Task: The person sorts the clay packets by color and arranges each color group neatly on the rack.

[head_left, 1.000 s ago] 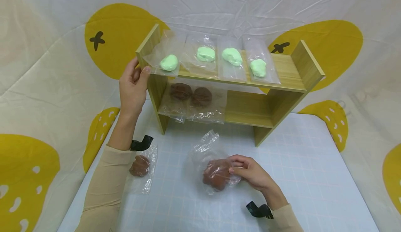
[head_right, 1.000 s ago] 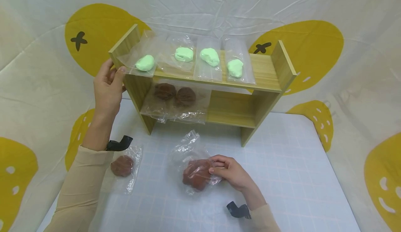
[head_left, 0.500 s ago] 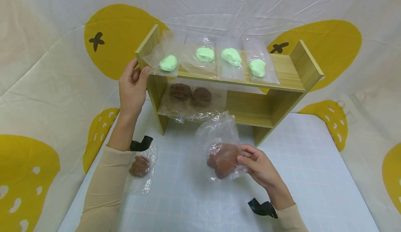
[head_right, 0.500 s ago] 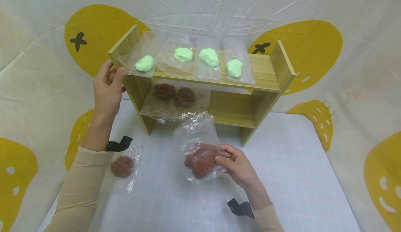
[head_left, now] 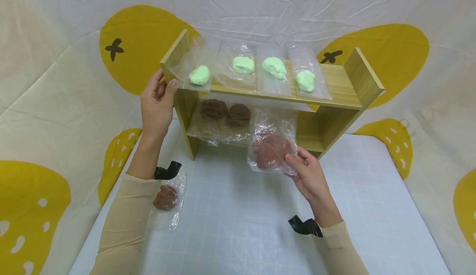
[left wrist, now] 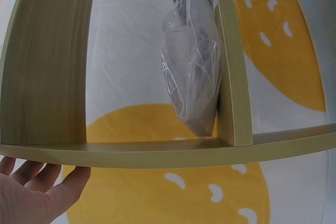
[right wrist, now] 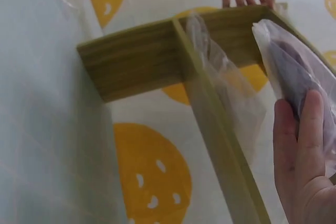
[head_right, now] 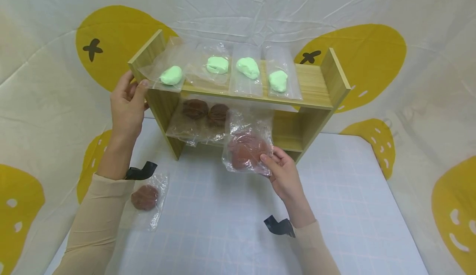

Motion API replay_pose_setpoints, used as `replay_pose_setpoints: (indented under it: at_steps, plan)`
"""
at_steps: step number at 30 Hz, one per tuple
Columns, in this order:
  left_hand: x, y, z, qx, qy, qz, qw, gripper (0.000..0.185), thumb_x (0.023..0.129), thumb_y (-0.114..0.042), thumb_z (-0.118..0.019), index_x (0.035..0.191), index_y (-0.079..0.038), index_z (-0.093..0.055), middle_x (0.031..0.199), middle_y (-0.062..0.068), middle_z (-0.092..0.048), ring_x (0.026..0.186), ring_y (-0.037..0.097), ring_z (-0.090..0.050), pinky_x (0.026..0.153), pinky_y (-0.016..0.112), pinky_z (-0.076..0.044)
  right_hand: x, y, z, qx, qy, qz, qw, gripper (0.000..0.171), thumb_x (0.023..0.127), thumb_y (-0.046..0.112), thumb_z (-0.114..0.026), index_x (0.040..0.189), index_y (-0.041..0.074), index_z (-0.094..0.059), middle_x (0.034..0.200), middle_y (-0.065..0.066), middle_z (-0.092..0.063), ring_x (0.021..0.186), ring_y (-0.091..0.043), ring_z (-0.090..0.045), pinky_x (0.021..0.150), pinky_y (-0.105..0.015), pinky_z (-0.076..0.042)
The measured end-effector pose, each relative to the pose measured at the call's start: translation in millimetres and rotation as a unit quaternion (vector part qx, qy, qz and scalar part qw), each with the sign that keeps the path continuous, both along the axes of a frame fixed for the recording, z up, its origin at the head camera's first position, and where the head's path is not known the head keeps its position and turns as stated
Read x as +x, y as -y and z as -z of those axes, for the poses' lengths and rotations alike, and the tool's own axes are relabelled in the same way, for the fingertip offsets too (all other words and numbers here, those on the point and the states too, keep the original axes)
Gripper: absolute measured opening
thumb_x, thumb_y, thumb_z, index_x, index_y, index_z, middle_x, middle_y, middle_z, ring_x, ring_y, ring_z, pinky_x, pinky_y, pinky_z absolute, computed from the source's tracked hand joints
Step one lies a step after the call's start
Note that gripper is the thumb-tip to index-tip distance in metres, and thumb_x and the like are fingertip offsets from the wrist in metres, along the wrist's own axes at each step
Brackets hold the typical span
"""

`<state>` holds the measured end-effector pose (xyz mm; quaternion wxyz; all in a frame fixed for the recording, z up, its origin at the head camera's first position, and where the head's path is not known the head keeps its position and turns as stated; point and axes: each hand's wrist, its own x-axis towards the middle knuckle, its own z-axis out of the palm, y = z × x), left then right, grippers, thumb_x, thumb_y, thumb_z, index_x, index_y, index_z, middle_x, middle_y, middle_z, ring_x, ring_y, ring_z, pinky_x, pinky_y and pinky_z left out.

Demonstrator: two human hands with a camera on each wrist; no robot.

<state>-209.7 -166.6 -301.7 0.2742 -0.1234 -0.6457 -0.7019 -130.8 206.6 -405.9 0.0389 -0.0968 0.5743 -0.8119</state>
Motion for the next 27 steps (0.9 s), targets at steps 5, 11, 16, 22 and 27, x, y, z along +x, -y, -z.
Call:
replay_pose_setpoints:
  at_steps: [5,11,16,22,27]
  plan:
    - [0.5,0,0.0,0.001,0.001,0.001,1.0000,0.042,0.099,-0.014,-0.064,0.141,-0.011,-0.058,0.130,0.015,-0.063,0.114,0.026,-0.061,0.092,0.032,-0.052,-18.1,6,-2.6,-0.018,0.008,0.021,1.000,0.043,0.099,0.003,-0.061,0.139,-0.007,-0.048,0.121,-0.015,-0.066,0.105,-0.024,-0.068,0.087,-0.037,-0.055]
    - [-0.1,0,0.6,0.003,0.002,0.004,1.0000,0.042,0.099,-0.013,-0.063,0.140,-0.011,-0.058,0.131,0.015,-0.062,0.115,0.027,-0.061,0.094,0.034,-0.052,-34.9,14,-2.1,-0.034,0.021,0.055,0.998,0.042,0.098,0.005,-0.063,0.135,-0.009,-0.048,0.114,-0.014,-0.063,0.099,-0.020,-0.067,0.085,-0.033,-0.056]
    - [-0.3,0,0.8,-0.002,0.004,0.001,1.0000,0.042,0.100,-0.013,-0.063,0.141,-0.012,-0.057,0.131,0.015,-0.062,0.116,0.026,-0.061,0.095,0.034,-0.052,-42.2,20,-2.5,-0.027,0.019,0.065,0.997,0.043,0.099,0.007,-0.063,0.135,-0.010,-0.047,0.114,-0.015,-0.062,0.098,-0.019,-0.067,0.085,-0.032,-0.056]
    - [-0.7,0,0.9,0.000,0.003,0.000,1.0000,0.041,0.099,-0.013,-0.063,0.140,-0.011,-0.058,0.131,0.015,-0.062,0.116,0.026,-0.060,0.096,0.036,-0.051,-44.1,21,-3.1,-0.013,0.021,0.051,0.998,0.045,0.101,0.007,-0.061,0.138,-0.013,-0.045,0.115,-0.016,-0.060,0.096,-0.019,-0.067,0.086,-0.032,-0.056]
    - [-0.9,0,1.2,-0.001,0.002,-0.001,1.0000,0.041,0.099,-0.013,-0.063,0.140,-0.011,-0.058,0.132,0.014,-0.062,0.118,0.026,-0.060,0.097,0.037,-0.050,-40.2,19,-1.6,0.004,0.017,0.035,0.999,0.057,0.099,0.007,-0.064,0.148,-0.007,-0.038,0.132,-0.021,-0.053,0.102,-0.023,-0.066,0.089,-0.034,-0.055]
